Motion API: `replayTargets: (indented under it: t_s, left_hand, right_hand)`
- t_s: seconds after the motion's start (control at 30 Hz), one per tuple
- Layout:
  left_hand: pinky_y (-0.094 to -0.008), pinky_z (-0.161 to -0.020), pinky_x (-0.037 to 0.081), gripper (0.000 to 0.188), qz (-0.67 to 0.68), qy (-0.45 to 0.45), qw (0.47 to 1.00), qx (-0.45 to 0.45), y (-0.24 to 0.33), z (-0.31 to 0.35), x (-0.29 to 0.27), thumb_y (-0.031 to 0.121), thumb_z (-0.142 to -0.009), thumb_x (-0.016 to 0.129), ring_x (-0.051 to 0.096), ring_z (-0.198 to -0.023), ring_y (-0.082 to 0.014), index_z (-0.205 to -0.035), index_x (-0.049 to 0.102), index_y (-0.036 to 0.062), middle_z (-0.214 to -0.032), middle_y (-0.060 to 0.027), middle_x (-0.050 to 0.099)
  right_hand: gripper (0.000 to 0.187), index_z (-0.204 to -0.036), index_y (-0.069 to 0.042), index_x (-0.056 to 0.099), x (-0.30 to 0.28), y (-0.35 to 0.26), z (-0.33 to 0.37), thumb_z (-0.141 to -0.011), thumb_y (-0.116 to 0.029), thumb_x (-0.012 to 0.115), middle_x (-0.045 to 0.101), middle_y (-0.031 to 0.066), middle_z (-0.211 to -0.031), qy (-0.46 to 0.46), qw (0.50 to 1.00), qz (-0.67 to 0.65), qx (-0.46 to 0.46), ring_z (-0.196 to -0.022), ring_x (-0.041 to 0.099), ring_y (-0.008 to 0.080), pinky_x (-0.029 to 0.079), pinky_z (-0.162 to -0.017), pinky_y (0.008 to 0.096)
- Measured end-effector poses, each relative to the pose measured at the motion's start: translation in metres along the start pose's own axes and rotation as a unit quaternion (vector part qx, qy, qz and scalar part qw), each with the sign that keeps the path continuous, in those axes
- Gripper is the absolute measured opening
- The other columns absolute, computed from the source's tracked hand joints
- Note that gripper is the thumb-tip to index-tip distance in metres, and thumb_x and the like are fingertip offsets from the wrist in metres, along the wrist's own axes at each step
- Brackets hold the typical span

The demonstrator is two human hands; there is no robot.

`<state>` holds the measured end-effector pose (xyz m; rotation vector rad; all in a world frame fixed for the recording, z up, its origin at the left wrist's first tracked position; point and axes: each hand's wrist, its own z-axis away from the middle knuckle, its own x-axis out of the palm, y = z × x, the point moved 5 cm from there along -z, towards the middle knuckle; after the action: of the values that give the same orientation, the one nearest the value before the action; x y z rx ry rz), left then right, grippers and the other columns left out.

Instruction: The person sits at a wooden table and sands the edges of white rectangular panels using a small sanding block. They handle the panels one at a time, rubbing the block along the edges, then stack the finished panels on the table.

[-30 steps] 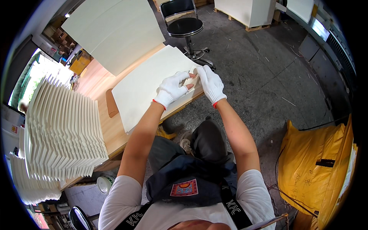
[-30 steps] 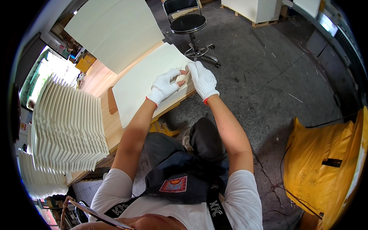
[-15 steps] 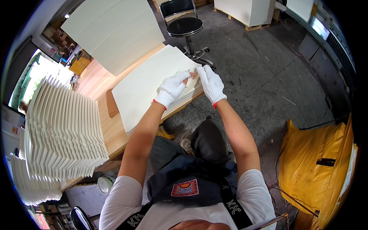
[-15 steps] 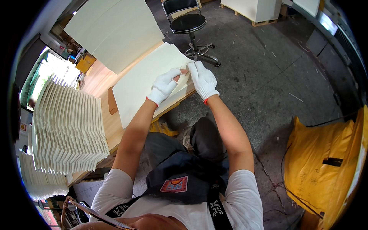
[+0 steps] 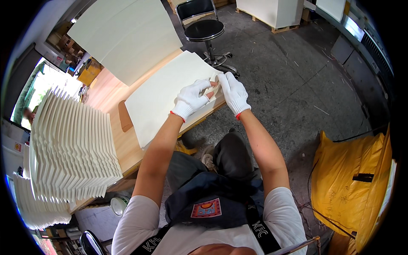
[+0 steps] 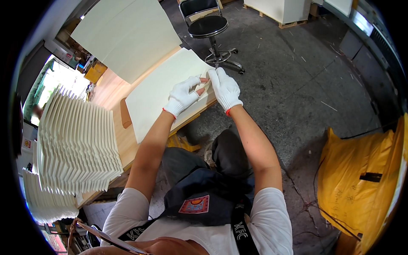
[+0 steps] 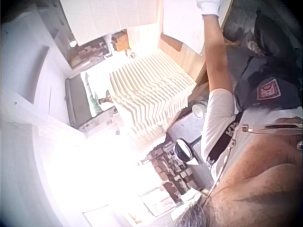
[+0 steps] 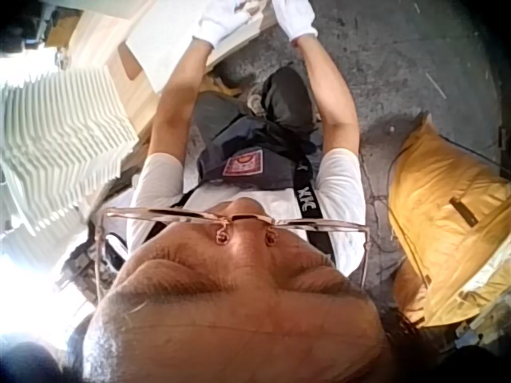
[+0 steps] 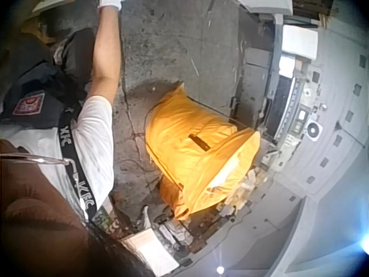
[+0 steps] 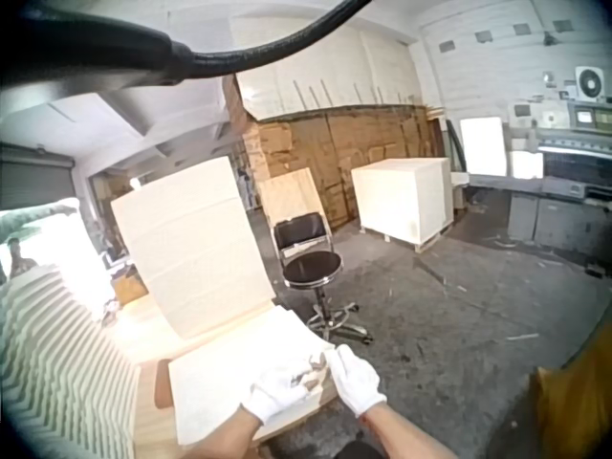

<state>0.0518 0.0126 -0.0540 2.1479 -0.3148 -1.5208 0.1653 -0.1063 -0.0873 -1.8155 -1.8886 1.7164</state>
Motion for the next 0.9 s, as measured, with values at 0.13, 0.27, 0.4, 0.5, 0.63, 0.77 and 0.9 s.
replayTargets:
  t_s: [0.13,0.27,0.4,0.5,0.63,0.77,0.9]
  left_hand:
    - [-0.0317,-0.086,0.051,0.035,0.036,0.009,0.999,-0.038,0.004,0.001,-0.003,0.016,-0.095,0.057,0.066,-0.092,-0.0235,-0.129,0.065,0.0182,-0.103,-0.0092,0.066]
    - [-0.0314,-0.082,0.051,0.034,0.034,0.014,0.999,0.021,-0.011,0.001,0.002,0.011,-0.098,0.049,0.064,-0.084,-0.0201,-0.127,0.065,0.0155,-0.099,-0.0093,0.065]
    - [-0.0312,-0.080,0.051,0.028,0.033,-0.014,0.999,-0.007,-0.007,-0.001,0.004,0.009,-0.097,0.048,0.063,-0.082,-0.0192,-0.118,0.067,0.0127,-0.098,-0.0075,0.065]
    - [-0.0314,-0.080,0.051,0.025,0.032,-0.014,0.999,-0.013,-0.004,-0.002,0.003,0.009,-0.097,0.048,0.063,-0.081,-0.0192,-0.113,0.068,0.0117,-0.097,-0.0070,0.066]
    - [-0.0314,-0.079,0.051,0.025,0.036,-0.006,0.999,0.005,-0.003,-0.002,0.002,0.009,-0.097,0.049,0.063,-0.081,-0.0191,-0.113,0.068,0.0117,-0.095,-0.0067,0.066]
    - [-0.0313,-0.080,0.051,0.026,0.018,-0.005,1.000,0.016,-0.003,-0.001,0.002,0.009,-0.097,0.050,0.063,-0.081,-0.0191,-0.116,0.068,0.0121,-0.098,-0.0067,0.067]
    - [-0.0328,-0.086,0.051,0.026,0.009,-0.016,1.000,0.000,-0.007,-0.002,0.003,0.016,-0.094,0.059,0.065,-0.091,-0.0224,-0.119,0.068,0.0137,-0.107,-0.0086,0.069]
  right_hand:
    - [0.045,-0.104,-0.009,0.058,-0.008,0.003,-0.004,-0.099,-0.053,0.046,0.066,0.0199,-0.090,-0.054,0.986,-0.104,0.120,-0.085,0.067,0.0389,0.049,-0.074,0.0492]
    - [0.054,-0.096,-0.008,0.059,-0.020,0.012,-0.003,-0.096,-0.061,0.047,0.068,0.0200,-0.086,-0.095,0.988,-0.055,0.105,-0.083,0.067,0.0383,0.049,-0.074,0.0477]
    - [0.046,-0.094,-0.010,0.060,-0.026,0.014,0.002,-0.097,-0.056,0.050,0.069,0.0179,-0.088,-0.117,0.984,0.135,0.020,-0.083,0.068,0.0359,0.051,-0.072,0.0482]
    - [0.041,-0.095,-0.012,0.061,-0.027,0.006,0.000,-0.098,-0.052,0.050,0.068,0.0172,-0.088,-0.088,0.970,0.204,-0.094,-0.084,0.068,0.0356,0.051,-0.072,0.0484]
    - [0.038,-0.096,-0.012,0.061,-0.024,-0.001,-0.012,-0.100,-0.047,0.049,0.068,0.0162,-0.090,-0.063,0.964,0.208,-0.151,-0.084,0.068,0.0362,0.051,-0.070,0.0483]
    - [0.043,-0.094,-0.009,0.060,-0.014,0.007,-0.010,-0.099,-0.051,0.049,0.066,0.0157,-0.087,-0.063,0.995,-0.070,0.032,-0.084,0.065,0.0363,0.048,-0.073,0.0457]
    - [0.047,-0.092,-0.008,0.060,-0.005,0.013,-0.004,-0.098,-0.054,0.049,0.063,0.0157,-0.083,-0.039,0.975,-0.172,0.133,-0.083,0.063,0.0351,0.046,-0.076,0.0428]
